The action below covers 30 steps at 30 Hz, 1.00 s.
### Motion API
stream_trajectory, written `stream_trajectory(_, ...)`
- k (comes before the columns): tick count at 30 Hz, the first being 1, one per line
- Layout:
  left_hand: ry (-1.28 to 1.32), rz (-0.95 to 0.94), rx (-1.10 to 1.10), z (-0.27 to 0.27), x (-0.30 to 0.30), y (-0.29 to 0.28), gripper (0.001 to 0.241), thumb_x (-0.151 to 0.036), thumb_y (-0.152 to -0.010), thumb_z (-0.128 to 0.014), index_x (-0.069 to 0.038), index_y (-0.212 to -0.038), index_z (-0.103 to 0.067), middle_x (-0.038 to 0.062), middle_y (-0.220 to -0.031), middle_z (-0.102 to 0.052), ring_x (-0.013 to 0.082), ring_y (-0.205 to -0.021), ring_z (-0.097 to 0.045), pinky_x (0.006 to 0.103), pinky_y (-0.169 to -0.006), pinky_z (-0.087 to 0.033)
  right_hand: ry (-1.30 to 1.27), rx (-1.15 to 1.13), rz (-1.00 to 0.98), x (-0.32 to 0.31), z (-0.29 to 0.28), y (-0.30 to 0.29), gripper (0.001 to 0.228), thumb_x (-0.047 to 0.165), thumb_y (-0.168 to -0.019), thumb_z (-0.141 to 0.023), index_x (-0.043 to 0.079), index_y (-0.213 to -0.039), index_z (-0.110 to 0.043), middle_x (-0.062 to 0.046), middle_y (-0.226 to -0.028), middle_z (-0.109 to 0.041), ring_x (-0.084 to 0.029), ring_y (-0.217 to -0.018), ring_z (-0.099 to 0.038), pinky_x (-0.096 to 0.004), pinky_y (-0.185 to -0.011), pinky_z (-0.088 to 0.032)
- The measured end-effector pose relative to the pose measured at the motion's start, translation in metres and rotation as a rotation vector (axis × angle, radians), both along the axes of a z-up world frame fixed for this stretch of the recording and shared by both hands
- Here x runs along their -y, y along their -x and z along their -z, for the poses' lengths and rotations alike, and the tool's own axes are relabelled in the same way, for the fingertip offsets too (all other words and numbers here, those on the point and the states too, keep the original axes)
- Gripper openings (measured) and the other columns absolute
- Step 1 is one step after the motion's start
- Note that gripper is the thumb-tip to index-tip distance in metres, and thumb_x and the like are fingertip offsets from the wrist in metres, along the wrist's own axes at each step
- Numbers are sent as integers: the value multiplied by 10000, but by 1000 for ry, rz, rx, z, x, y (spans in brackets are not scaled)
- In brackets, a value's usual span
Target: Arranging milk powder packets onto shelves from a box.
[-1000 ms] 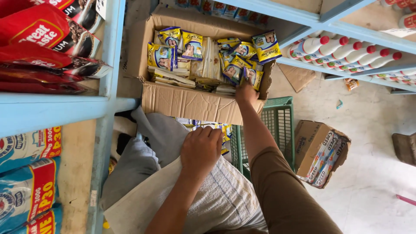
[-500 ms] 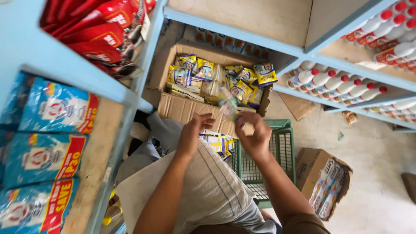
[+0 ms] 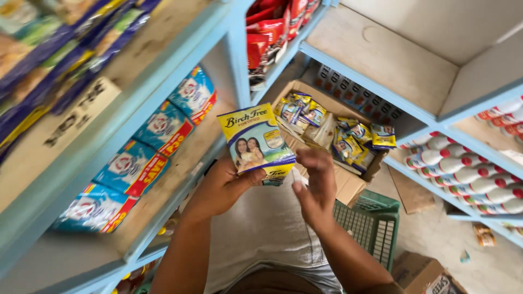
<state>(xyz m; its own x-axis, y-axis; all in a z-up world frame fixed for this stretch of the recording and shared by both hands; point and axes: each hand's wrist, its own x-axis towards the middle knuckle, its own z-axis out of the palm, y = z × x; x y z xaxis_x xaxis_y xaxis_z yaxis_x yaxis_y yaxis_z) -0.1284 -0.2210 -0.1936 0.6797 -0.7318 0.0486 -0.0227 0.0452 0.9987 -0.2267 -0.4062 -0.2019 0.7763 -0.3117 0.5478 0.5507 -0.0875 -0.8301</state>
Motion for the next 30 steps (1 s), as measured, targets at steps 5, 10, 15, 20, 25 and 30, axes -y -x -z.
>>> stream_trajectory(5, -17, -352, 117, -17, -17, 22, 209, -53, -890, -816, 18, -1070, -735, 85, -1020, -767, 108, -927, -689, 285, -795, -577, -225, -152, -112, -25, 22, -12, 123, -1, -908, -734, 12, -1023, -694, -63, -1083, -671, -157, -1047, -637, -303, -948, -501)
stream_trajectory(10, 383, -622, 6, -4, -35, 31, 214, 54, -891, -809, 11, -1028, -650, 87, -994, -734, 107, -903, -687, 250, -786, -581, -222, -76, -79, -38, 13, -19, 65, -52, -955, -753, -21, -992, -709, -65, -1014, -683, -127, -949, -627, -269, -869, -503)
stream_trajectory(15, 369, -706, 223, -51, -40, 51, 231, 31, -897, -763, -13, -1070, -617, 58, -1058, -735, 113, -989, -723, 265, -885, -614, -383, -61, -73, -41, -10, -17, 117, -65, -919, -760, -7, -1002, -702, -58, -1006, -716, -115, -924, -661, -270, -854, -554)
stream_trajectory(20, -5, -745, 692, -83, -49, 62, 283, -20, -832, -839, -32, -1098, -741, 73, -980, -715, 154, -890, -697, 293, -754, -554, -323, -6, -43, -46, -18, -10, 199, -81, -886, -791, 5, -1025, -677, -64, -1047, -722, -112, -962, -681, -273, -887, -573)
stream_trajectory(25, -111, -794, 850, -96, -56, 70, 202, -60, -860, -841, -67, -1047, -767, 48, -928, -700, 173, -827, -684, 314, -710, -531, -221, 7, -6, -49, -50, -4, 410, -14, -829, -854, 40, -1164, -624, -41, -1024, -712, -103, -943, -686, -264, -858, -581)
stream_trajectory(30, -155, -787, 917, -105, -62, 72, 154, -31, -862, -819, -67, -984, -733, 46, -902, -662, 195, -813, -647, 328, -688, -502, 450, 66, 161, -41, -78, 1, 338, 48, -788, -906, -10, -1077, -740, -91, -948, -738, -147, -891, -708, -272, -797, -557)
